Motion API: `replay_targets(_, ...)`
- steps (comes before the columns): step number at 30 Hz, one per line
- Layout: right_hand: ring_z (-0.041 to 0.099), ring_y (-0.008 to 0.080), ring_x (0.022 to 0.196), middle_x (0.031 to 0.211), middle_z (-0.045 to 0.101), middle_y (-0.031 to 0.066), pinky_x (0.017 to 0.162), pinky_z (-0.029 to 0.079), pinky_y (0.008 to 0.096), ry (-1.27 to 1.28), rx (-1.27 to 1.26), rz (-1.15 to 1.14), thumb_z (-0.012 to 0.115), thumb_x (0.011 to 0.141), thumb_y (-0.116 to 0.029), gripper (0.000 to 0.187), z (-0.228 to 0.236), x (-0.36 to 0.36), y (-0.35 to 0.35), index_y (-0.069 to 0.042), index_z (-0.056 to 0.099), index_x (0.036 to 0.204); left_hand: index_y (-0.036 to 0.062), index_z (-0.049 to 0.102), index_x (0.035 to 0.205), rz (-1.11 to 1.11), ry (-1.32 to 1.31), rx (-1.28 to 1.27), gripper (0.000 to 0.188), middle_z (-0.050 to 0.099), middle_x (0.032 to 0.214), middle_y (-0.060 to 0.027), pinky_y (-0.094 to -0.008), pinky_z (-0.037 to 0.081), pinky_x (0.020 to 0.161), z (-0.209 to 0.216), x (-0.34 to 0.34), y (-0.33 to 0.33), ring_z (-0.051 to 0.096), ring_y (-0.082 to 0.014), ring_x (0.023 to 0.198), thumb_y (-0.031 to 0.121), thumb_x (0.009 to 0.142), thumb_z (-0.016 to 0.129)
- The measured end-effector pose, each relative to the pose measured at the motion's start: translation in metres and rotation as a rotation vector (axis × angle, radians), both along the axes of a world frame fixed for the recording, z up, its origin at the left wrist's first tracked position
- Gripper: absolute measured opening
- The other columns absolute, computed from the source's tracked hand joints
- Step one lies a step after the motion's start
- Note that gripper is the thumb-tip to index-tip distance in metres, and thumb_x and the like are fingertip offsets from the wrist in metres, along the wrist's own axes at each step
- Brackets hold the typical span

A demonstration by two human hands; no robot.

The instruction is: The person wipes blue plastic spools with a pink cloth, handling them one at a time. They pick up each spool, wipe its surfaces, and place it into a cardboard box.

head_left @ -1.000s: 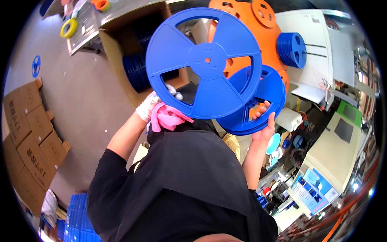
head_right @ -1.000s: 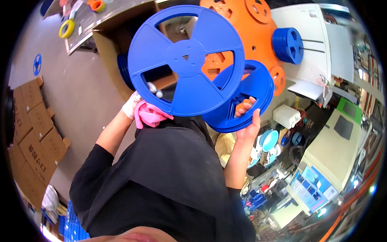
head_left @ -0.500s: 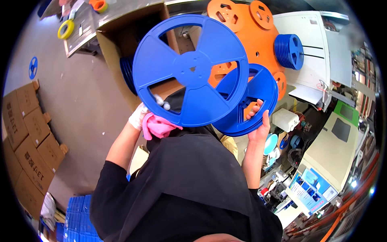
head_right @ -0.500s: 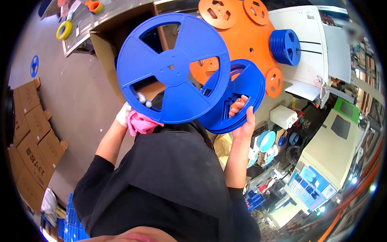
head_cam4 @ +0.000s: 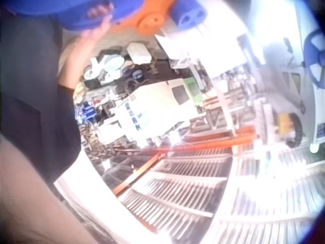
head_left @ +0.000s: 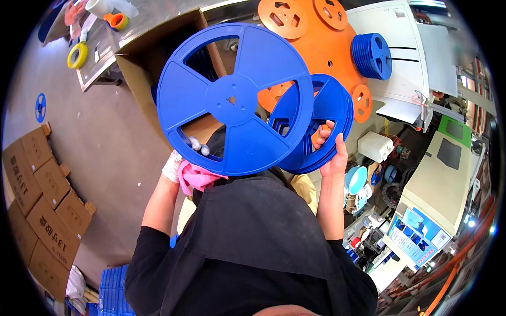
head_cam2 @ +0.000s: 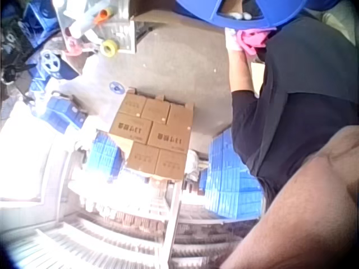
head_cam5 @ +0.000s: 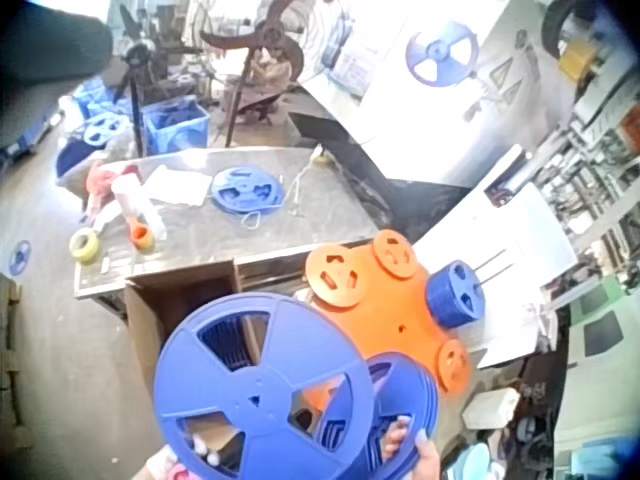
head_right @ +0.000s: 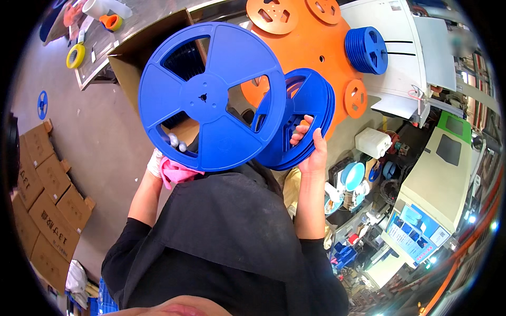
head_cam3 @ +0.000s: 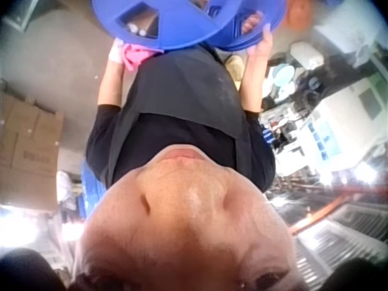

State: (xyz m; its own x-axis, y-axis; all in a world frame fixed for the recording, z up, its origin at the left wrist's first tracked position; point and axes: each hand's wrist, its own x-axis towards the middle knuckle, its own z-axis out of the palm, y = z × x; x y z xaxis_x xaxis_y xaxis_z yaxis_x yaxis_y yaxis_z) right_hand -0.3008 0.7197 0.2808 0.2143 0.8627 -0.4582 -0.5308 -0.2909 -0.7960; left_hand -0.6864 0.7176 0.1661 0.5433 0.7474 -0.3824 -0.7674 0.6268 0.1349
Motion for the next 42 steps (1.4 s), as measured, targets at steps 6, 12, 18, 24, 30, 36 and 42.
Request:
replay_targets(6,0.061,0.0165,0.081,0.099,0.065,0.0074,0.070,0.052,0.0300,-0.002,-0.032,-0.043,0.049,0.097,-0.037,0.050,-0.003,0.000,-0.006,-0.002,0.045,0.132,0.0071,0.059,0.103,0.151,0.332,-0.039,0.046,0.063,0.104,-0.0120,-0.0412,0.050,0.092,-0.016,-0.029,-0.002,0.061,-0.0242,0.101,0.029,0.070,0.082)
replay_targets(12,0.060,0.0150,0.081,0.099,0.064,0.0054,0.072,0.051,0.0294,0.001,-0.042,-0.016,0.049,0.097,-0.036,0.049,-0.007,0.003,-0.009,-0.004,0.043,0.134,0.0042,0.059,0.111,0.215,1.050,-0.125,0.024,0.061,0.101,-0.0040,-0.0311,0.047,0.085,-0.103,-0.055,0.040,0.057,-0.0169,0.091,0.007,0.088,0.057)
replay_targets(18,0.060,0.0147,0.081,0.099,0.063,0.0051,0.072,0.051,0.0290,-0.021,-0.095,-0.022,0.050,0.097,-0.037,0.050,-0.006,0.006,-0.014,-0.004,0.042,0.134,0.0059,0.065,0.102,0.232,1.447,-0.089,0.019,0.066,0.091,-0.0030,-0.0299,0.046,0.079,-0.197,-0.071,0.102,0.057,-0.0152,0.082,0.006,0.086,0.054)
replay_targets(24,0.060,0.0144,0.081,0.098,0.063,0.0051,0.070,0.050,0.0283,-0.064,-0.108,-0.058,0.052,0.096,-0.038,0.052,-0.007,0.006,-0.021,-0.004,0.042,0.133,0.0065,0.065,0.097,0.162,1.382,-0.085,0.016,0.065,0.087,-0.0028,-0.0299,0.046,0.076,-0.231,-0.053,0.135,0.056,-0.0148,0.079,0.003,0.084,0.056)
replay_targets(30,0.059,0.0152,0.076,0.095,0.062,0.0055,0.066,0.049,0.0278,-0.149,-0.126,-0.092,0.055,0.094,-0.036,0.050,-0.006,-0.002,-0.012,-0.003,0.045,0.131,0.0058,0.063,0.098,0.197,1.270,-0.114,0.015,0.064,0.089,-0.0034,-0.0295,0.047,0.077,-0.238,-0.038,0.108,0.057,-0.0153,0.081,0.004,0.086,0.055)
replay_targets(36,0.063,0.0178,0.073,0.088,0.064,0.0098,0.069,0.053,0.0298,-0.477,-0.100,0.094,0.061,0.089,-0.009,0.034,-0.046,-0.023,0.054,0.001,0.050,0.120,0.0053,0.060,0.116,0.224,1.348,-0.162,0.027,0.065,0.103,-0.0033,-0.0284,0.046,0.083,-0.177,-0.037,0.056,0.057,-0.0134,0.090,0.006,0.090,0.053)
replay_targets(42,0.064,0.0338,0.091,0.100,0.065,0.0174,0.078,0.048,0.0389,-1.435,-0.091,0.566,0.073,0.079,-0.027,0.049,-0.213,-0.013,0.095,-0.002,0.053,0.116,-0.0020,0.055,0.118,0.233,1.327,-0.147,0.025,0.062,0.109,-0.0073,-0.0313,0.045,0.093,-0.115,-0.029,-0.023,0.059,-0.0184,0.100,0.004,0.094,0.049)
